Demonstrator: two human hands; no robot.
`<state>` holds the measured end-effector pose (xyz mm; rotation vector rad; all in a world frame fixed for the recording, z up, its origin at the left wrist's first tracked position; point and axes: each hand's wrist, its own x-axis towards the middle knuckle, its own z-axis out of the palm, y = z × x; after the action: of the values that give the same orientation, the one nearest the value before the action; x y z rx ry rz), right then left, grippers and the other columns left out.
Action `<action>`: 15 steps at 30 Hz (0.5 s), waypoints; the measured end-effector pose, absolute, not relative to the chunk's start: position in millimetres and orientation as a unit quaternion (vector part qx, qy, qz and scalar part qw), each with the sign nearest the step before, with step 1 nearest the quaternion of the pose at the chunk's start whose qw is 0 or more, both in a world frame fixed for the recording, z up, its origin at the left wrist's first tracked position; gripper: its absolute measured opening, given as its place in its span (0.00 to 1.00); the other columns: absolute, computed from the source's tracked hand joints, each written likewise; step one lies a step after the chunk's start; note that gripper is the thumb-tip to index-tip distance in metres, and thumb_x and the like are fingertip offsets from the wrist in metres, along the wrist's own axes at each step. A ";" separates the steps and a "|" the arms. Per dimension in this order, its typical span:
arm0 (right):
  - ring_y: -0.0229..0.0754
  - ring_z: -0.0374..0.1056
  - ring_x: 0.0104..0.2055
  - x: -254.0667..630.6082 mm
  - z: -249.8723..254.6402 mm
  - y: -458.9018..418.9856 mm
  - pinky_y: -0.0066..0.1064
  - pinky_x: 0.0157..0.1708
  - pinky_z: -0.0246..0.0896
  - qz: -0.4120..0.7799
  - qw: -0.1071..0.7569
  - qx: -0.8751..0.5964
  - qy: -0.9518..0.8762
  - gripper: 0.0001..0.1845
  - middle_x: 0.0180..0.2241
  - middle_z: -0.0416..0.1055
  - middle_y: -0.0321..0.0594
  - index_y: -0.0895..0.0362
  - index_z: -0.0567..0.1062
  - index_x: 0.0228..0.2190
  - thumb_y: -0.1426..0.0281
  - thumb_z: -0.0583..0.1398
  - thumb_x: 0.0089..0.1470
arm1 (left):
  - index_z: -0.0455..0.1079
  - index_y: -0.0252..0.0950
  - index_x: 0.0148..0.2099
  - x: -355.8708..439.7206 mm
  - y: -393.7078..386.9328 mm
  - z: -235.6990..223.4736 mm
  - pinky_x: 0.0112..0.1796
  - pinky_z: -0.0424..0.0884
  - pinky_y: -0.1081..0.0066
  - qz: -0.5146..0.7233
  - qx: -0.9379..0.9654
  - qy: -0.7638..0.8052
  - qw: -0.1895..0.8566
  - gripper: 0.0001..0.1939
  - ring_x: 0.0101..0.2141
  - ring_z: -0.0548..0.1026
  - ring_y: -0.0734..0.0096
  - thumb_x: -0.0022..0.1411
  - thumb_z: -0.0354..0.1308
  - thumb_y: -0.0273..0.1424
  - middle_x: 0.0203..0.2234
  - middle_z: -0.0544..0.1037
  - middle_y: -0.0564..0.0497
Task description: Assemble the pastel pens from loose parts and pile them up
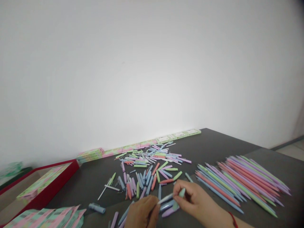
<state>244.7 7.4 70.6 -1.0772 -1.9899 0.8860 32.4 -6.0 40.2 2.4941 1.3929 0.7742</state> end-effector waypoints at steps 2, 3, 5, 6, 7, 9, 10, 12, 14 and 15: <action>0.33 0.54 0.21 244.9 69.4 7.3 0.23 0.21 0.47 0.334 0.350 -0.421 -0.767 0.03 0.20 0.60 0.30 0.57 0.67 0.26 0.73 0.55 0.50 | 0.64 0.39 0.30 32.4 -6.1 40.4 0.26 0.59 0.74 0.244 0.840 0.475 0.094 0.14 0.23 0.69 0.71 0.66 0.42 0.33 0.21 0.71 0.52; 0.33 0.55 0.21 244.9 68.7 7.0 0.23 0.21 0.48 0.335 0.349 -0.422 -0.767 0.01 0.20 0.60 0.30 0.57 0.68 0.27 0.73 0.55 0.50 | 0.65 0.39 0.30 32.4 -6.0 40.1 0.26 0.59 0.74 0.236 0.841 0.478 0.095 0.14 0.24 0.70 0.70 0.66 0.42 0.33 0.22 0.71 0.52; 0.33 0.55 0.22 244.3 67.1 5.9 0.22 0.22 0.48 0.331 0.343 -0.422 -0.771 0.03 0.21 0.61 0.30 0.56 0.70 0.30 0.73 0.56 0.50 | 0.65 0.39 0.31 32.8 -5.9 39.5 0.26 0.59 0.74 0.221 0.846 0.477 0.093 0.14 0.25 0.70 0.70 0.65 0.43 0.33 0.23 0.72 0.51; 0.33 0.56 0.22 243.8 66.3 5.3 0.22 0.22 0.48 0.326 0.340 -0.422 -0.774 0.03 0.21 0.62 0.30 0.56 0.70 0.30 0.72 0.57 0.50 | 0.66 0.39 0.31 33.1 -6.0 39.3 0.26 0.59 0.74 0.215 0.848 0.475 0.092 0.13 0.25 0.71 0.69 0.65 0.43 0.33 0.23 0.73 0.51; 0.33 0.56 0.22 243.3 65.6 5.0 0.22 0.21 0.49 0.320 0.336 -0.424 -0.778 0.03 0.21 0.62 0.30 0.56 0.71 0.29 0.72 0.57 0.50 | 0.66 0.39 0.31 33.5 -6.2 39.2 0.27 0.59 0.74 0.212 0.851 0.472 0.092 0.14 0.25 0.71 0.69 0.65 0.43 0.33 0.23 0.73 0.51; 0.33 0.57 0.22 243.2 64.6 5.9 0.23 0.22 0.49 0.305 0.334 -0.427 -0.783 0.03 0.21 0.63 0.31 0.57 0.71 0.27 0.72 0.56 0.50 | 0.65 0.39 0.30 33.9 -6.8 39.3 0.27 0.59 0.74 0.211 0.851 0.472 0.095 0.14 0.25 0.71 0.70 0.65 0.43 0.33 0.23 0.73 0.51; 0.33 0.57 0.22 243.9 64.4 7.2 0.23 0.22 0.50 0.299 0.338 -0.429 -0.783 0.03 0.22 0.64 0.32 0.57 0.71 0.27 0.73 0.56 0.50 | 0.65 0.39 0.30 33.8 -7.0 39.5 0.26 0.59 0.74 0.213 0.849 0.474 0.096 0.14 0.25 0.70 0.70 0.65 0.43 0.33 0.23 0.73 0.51; 0.33 0.59 0.23 246.7 63.9 11.3 0.23 0.24 0.52 0.292 0.348 -0.432 -0.779 0.04 0.24 0.67 0.33 0.57 0.71 0.28 0.74 0.56 0.50 | 0.64 0.39 0.28 32.5 -6.7 39.7 0.27 0.59 0.74 0.225 0.838 0.488 0.099 0.14 0.25 0.70 0.70 0.65 0.44 0.34 0.23 0.72 0.52; 0.34 0.60 0.24 250.1 62.2 15.5 0.24 0.25 0.53 0.286 0.346 -0.439 -0.778 0.04 0.26 0.69 0.34 0.57 0.71 0.28 0.74 0.55 0.51 | 0.63 0.39 0.27 30.1 -4.9 39.5 0.27 0.59 0.74 0.251 0.809 0.520 0.108 0.14 0.25 0.70 0.69 0.64 0.45 0.35 0.22 0.71 0.52; 0.34 0.61 0.24 251.4 60.4 16.9 0.24 0.26 0.53 0.285 0.333 -0.445 -0.781 0.04 0.25 0.69 0.34 0.57 0.71 0.28 0.74 0.55 0.51 | 0.63 0.39 0.27 28.7 -3.4 39.3 0.27 0.60 0.75 0.270 0.788 0.539 0.125 0.14 0.26 0.69 0.69 0.64 0.45 0.36 0.22 0.71 0.53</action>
<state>251.4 16.9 60.4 -1.1613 -2.0400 0.7436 28.7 -3.4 39.3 2.2951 1.5706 0.7862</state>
